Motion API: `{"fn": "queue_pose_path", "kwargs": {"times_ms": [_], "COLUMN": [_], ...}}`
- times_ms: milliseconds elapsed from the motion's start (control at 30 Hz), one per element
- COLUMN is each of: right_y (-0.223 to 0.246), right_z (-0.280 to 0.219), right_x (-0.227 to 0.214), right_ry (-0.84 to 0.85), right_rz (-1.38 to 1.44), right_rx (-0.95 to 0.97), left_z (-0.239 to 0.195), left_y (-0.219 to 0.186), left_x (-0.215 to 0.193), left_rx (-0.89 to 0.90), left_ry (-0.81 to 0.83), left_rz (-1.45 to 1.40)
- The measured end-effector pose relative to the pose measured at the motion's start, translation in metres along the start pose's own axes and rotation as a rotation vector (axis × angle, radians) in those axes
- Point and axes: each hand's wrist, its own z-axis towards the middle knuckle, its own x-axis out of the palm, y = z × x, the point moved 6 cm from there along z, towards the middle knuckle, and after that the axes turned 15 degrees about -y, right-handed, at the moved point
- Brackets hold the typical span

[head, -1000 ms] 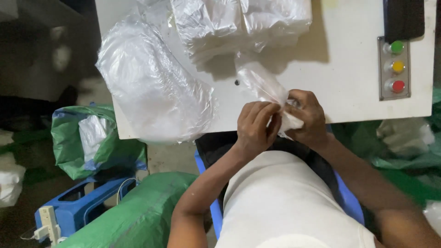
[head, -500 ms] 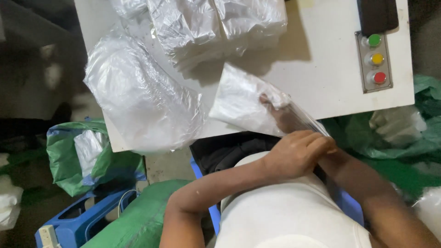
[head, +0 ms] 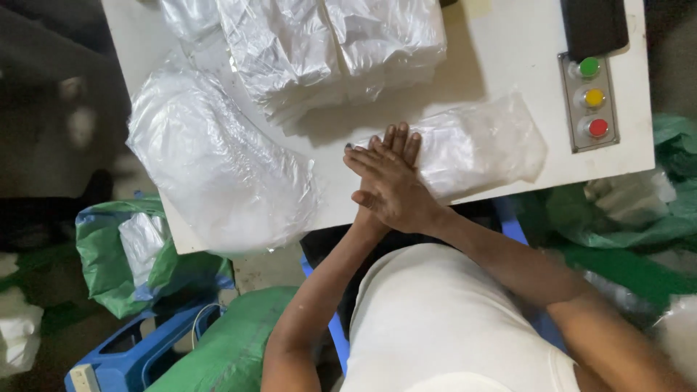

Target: The person is manually folding and stacking clear plastic bags on a white workbench in a factory setting.

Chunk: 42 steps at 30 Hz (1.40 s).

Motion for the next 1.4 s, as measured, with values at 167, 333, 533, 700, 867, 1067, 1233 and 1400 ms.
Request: {"fn": "queue_pose_path", "kwargs": {"times_ms": [167,333,533,700,867,1067,1233,1400], "right_y": [-0.046,-0.075,-0.035,-0.037,-0.094,-0.067,-0.05,-0.075], "right_z": [-0.001,0.017,-0.024,-0.019,0.023,0.032,0.031,-0.005], "right_x": [-0.004,-0.056,-0.06,-0.047,-0.036,-0.066,-0.062,-0.044], "right_ry": [0.304,0.288,0.136,0.327,0.545,0.665,0.652,0.733], "right_rz": [-0.369,-0.556,-0.391,-0.056,-0.4,-0.269,-0.403,-0.471], "right_rx": [-0.242,-0.15,-0.257,-0.121,0.142,0.321,-0.014,-0.309], "left_z": [0.008,0.002,-0.035,-0.01,0.035,0.029,0.019,0.004], "left_y": [-0.039,-0.035,-0.033,-0.05,-0.057,-0.015,-0.028,-0.046], "left_x": [0.035,0.038,0.062,0.066,0.041,0.048,0.05,0.051], "left_rx": [0.422,0.401,0.399,0.415,0.461,0.444,0.571,0.65], "left_ry": [-0.535,-0.614,-0.618,-0.543,-0.426,-0.223,-0.36,-0.355], "left_rz": [-1.76,-1.808,-1.649,-1.843,-1.798,-2.058,-2.043,-1.95]}}
